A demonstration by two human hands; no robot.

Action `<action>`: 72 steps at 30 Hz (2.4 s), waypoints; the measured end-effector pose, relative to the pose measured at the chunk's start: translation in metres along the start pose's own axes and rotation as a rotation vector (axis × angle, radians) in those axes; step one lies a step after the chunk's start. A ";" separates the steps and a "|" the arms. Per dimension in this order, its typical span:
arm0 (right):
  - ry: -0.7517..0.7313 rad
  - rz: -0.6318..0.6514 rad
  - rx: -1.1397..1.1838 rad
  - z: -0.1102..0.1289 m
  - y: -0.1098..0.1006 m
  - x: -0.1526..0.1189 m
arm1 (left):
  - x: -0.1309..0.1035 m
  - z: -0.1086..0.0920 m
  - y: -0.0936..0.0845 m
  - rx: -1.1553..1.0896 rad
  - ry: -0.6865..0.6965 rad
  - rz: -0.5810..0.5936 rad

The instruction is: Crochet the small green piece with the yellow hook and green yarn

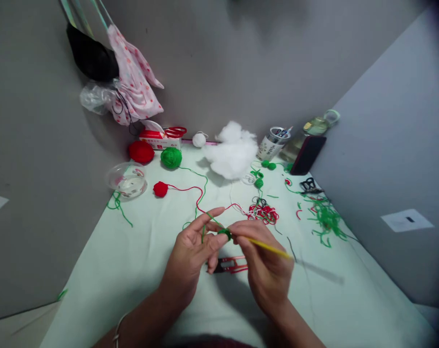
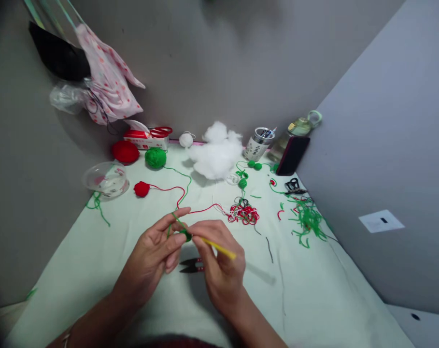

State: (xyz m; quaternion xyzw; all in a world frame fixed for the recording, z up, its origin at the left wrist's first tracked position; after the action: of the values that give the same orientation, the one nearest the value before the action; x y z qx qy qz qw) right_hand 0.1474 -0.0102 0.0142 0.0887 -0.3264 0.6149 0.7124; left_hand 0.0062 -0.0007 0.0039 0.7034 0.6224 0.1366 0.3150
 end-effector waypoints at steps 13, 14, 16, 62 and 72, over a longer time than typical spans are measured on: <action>0.279 -0.004 0.375 -0.009 -0.006 0.005 | 0.004 -0.003 0.002 -0.045 -0.054 0.020; 0.310 -0.009 0.384 -0.011 -0.005 0.004 | 0.003 -0.002 0.002 -0.022 -0.044 0.028; 0.394 -0.023 0.462 -0.014 -0.004 0.004 | 0.002 0.000 0.001 0.006 -0.031 0.018; 0.213 -0.022 0.289 -0.002 -0.002 -0.001 | 0.001 -0.003 -0.001 0.028 -0.056 0.009; 0.568 0.024 0.738 -0.013 -0.010 0.007 | 0.002 -0.008 -0.001 -0.092 -0.188 0.121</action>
State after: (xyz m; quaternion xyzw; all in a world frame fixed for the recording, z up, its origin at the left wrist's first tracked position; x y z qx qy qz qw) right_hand 0.1619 0.0004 0.0109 0.1605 0.1212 0.6980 0.6873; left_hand 0.0014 0.0035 0.0094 0.7342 0.5396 0.1170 0.3951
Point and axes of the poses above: each hand's wrist, its own x-axis towards the middle knuckle, its own y-axis out of the palm, z = x × y, the point moved 2 cm from there along x, towards the middle knuckle, and after that the axes turned 4 degrees about y, right-handed, at the moved point
